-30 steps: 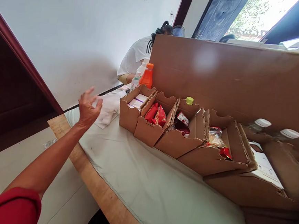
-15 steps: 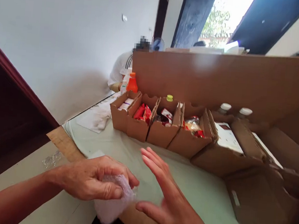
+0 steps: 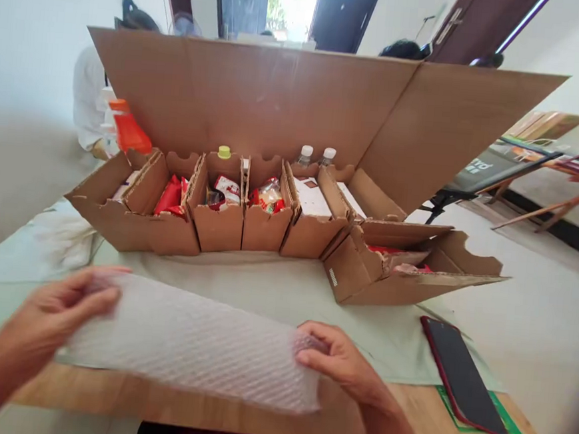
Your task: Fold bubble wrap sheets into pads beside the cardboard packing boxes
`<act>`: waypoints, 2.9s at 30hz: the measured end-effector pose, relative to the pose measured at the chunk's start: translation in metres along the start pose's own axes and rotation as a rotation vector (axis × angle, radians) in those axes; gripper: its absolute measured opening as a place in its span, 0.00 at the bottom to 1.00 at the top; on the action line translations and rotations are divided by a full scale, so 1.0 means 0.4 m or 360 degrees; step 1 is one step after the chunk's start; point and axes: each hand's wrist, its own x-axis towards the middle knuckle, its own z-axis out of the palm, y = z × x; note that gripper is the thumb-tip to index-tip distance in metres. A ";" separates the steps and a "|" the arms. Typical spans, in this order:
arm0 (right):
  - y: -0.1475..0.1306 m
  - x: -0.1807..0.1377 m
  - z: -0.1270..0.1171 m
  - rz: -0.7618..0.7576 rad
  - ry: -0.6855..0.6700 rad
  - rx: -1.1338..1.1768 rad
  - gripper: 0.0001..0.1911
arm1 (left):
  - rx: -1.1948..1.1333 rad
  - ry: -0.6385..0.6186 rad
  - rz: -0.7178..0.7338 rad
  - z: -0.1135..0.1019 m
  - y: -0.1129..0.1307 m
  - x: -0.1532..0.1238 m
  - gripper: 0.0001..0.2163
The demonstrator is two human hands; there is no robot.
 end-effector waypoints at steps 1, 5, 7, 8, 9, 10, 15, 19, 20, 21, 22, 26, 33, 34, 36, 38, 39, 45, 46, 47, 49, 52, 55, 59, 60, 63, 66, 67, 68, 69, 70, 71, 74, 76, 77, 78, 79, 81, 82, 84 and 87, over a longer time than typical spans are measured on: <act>-0.008 0.008 -0.039 0.0016 0.0113 -0.0087 0.19 | -0.0077 -0.0042 -0.0026 0.055 0.007 0.022 0.21; 0.016 0.043 -0.117 0.0070 0.0717 -0.0742 0.22 | 0.0182 -0.0014 0.0100 0.232 -0.015 0.091 0.31; 0.049 0.030 -0.121 -0.0072 0.1051 -0.1114 0.19 | 0.0397 0.0154 0.0213 0.265 -0.045 0.095 0.35; 0.062 0.015 -0.116 -0.0167 0.1191 -0.1232 0.17 | 0.0480 0.0265 0.0306 0.269 -0.056 0.089 0.36; 0.070 0.000 -0.108 -0.0252 0.1294 -0.1296 0.15 | 0.0539 0.0376 0.0419 0.268 -0.061 0.079 0.35; 0.072 -0.011 -0.093 -0.0326 0.1358 -0.1320 0.14 | 0.0578 0.0467 0.0540 0.265 -0.059 0.067 0.34; 0.016 0.089 0.092 -0.0656 0.0858 -0.1406 0.14 | 0.0615 0.0415 0.1051 0.323 0.011 0.029 0.23; 0.003 0.267 0.252 -0.0730 0.0189 -0.1647 0.20 | 0.0844 0.0035 0.1138 0.408 0.007 0.046 0.21; 0.017 0.289 0.262 -0.0741 0.0092 -0.1692 0.21 | 0.0919 -0.0030 0.1104 0.418 -0.013 0.050 0.22; 0.038 0.295 0.255 -0.0757 0.0038 -0.1729 0.22 | 0.0985 -0.0070 0.1080 0.422 -0.037 0.052 0.23; 0.063 0.285 0.232 -0.0772 0.0033 -0.1763 0.23 | 0.1038 -0.0088 0.1076 0.423 -0.062 0.051 0.23; 0.165 0.129 0.049 -0.0623 0.0389 -0.1926 0.23 | 0.1085 -0.0023 0.1167 0.418 -0.141 0.036 0.24; 0.134 0.006 -0.060 -0.0531 0.0848 -0.2021 0.19 | 0.0953 0.0135 0.0903 0.386 -0.178 0.051 0.24; 0.121 0.031 -0.057 -0.0511 0.0814 -0.2038 0.21 | 0.0996 0.0227 0.0777 0.371 -0.179 0.056 0.25; 0.106 0.086 -0.058 -0.0405 0.0771 -0.2056 0.24 | 0.1126 0.0342 0.0566 0.347 -0.172 0.061 0.26; 0.106 0.130 -0.067 -0.0294 0.0765 -0.2037 0.23 | 0.1199 0.0369 0.0428 0.341 -0.159 0.059 0.26; 0.110 0.144 -0.072 -0.0268 0.0762 -0.2011 0.21 | 0.1185 0.0368 0.0389 0.345 -0.151 0.056 0.26; 0.097 0.073 -0.076 -0.0230 0.0764 -0.1815 0.08 | 0.0653 0.0468 0.0405 0.363 -0.114 0.044 0.13; 0.090 0.038 -0.069 -0.0202 0.0772 -0.1735 0.08 | 0.0549 0.0485 0.0391 0.351 -0.104 0.045 0.12; 0.085 -0.001 -0.058 -0.0165 0.0773 -0.1607 0.10 | 0.0462 0.0510 0.0384 0.336 -0.089 0.048 0.11; 0.088 -0.079 -0.026 -0.0069 0.0757 -0.1215 0.18 | 0.0373 0.0562 0.0467 0.307 -0.043 0.067 0.10; 0.130 -0.179 0.053 0.0127 0.0729 -0.0541 0.30 | 0.0393 0.0549 0.0941 0.311 0.063 0.131 0.08; 0.188 -0.242 0.155 0.0258 0.0802 0.0010 0.40 | 0.0496 0.0374 0.1441 0.393 0.177 0.214 0.10; 0.220 -0.271 0.266 0.0341 0.0805 0.0452 0.42 | 0.0436 0.0243 0.1743 0.510 0.248 0.244 0.23; 0.218 -0.271 0.281 0.0354 0.0773 0.0496 0.39 | 0.0365 0.0218 0.1777 0.519 0.241 0.225 0.25; 0.197 -0.262 0.293 0.0373 0.0673 0.0400 0.28 | 0.0195 -0.0055 0.1784 0.485 0.169 0.119 0.27; 0.170 -0.250 0.272 0.0285 0.0620 0.0142 0.20 | 0.0217 -0.0572 0.1618 0.408 0.070 -0.020 0.32; 0.162 -0.247 0.264 0.0266 0.0613 0.0122 0.19 | 0.0218 -0.0704 0.1534 0.389 0.045 -0.064 0.34; 0.153 -0.244 0.256 0.0268 0.0602 0.0149 0.19 | 0.0234 -0.0822 0.1482 0.376 0.028 -0.103 0.36; 0.145 -0.240 0.250 0.0285 0.0589 0.0208 0.19 | 0.0223 -0.0897 0.1459 0.372 0.019 -0.137 0.38; 0.138 -0.236 0.246 0.0302 0.0570 0.0281 0.19 | 0.0189 -0.0917 0.1446 0.377 0.018 -0.163 0.40; 0.131 -0.231 0.243 0.0300 0.0546 0.0348 0.19 | 0.0115 -0.0867 0.1434 0.388 0.024 -0.181 0.40; 0.120 -0.214 0.245 0.0119 0.0550 0.0480 0.23 | -0.0209 -0.0478 0.1109 0.442 0.072 -0.182 0.24; 0.122 -0.202 0.249 -0.0054 0.0642 0.0481 0.28 | -0.0389 -0.0307 0.0709 0.471 0.111 -0.153 0.17; 0.127 -0.197 0.250 -0.0123 0.0692 0.0436 0.30 | -0.0462 -0.0296 0.0537 0.478 0.127 -0.136 0.16; 0.133 -0.191 0.251 -0.0171 0.0730 0.0357 0.30 | -0.0530 -0.0313 0.0406 0.482 0.139 -0.121 0.15; 0.140 -0.185 0.251 -0.0202 0.0753 0.0256 0.29 | -0.0598 -0.0347 0.0321 0.483 0.147 -0.109 0.15; 0.158 -0.168 0.250 -0.0242 0.0777 0.0072 0.29 | -0.0700 -0.0456 0.0227 0.482 0.149 -0.096 0.15; 0.166 -0.157 0.250 -0.0257 0.0780 0.0015 0.29 | -0.0736 -0.0508 0.0199 0.481 0.145 -0.093 0.15; 0.180 -0.131 0.251 -0.0277 0.0783 -0.0019 0.31 | -0.0825 -0.0551 0.0167 0.482 0.132 -0.090 0.18; 0.184 -0.098 0.256 -0.0283 0.0794 -0.0037 0.32 | -0.1074 -0.0468 0.0121 0.491 0.115 -0.077 0.26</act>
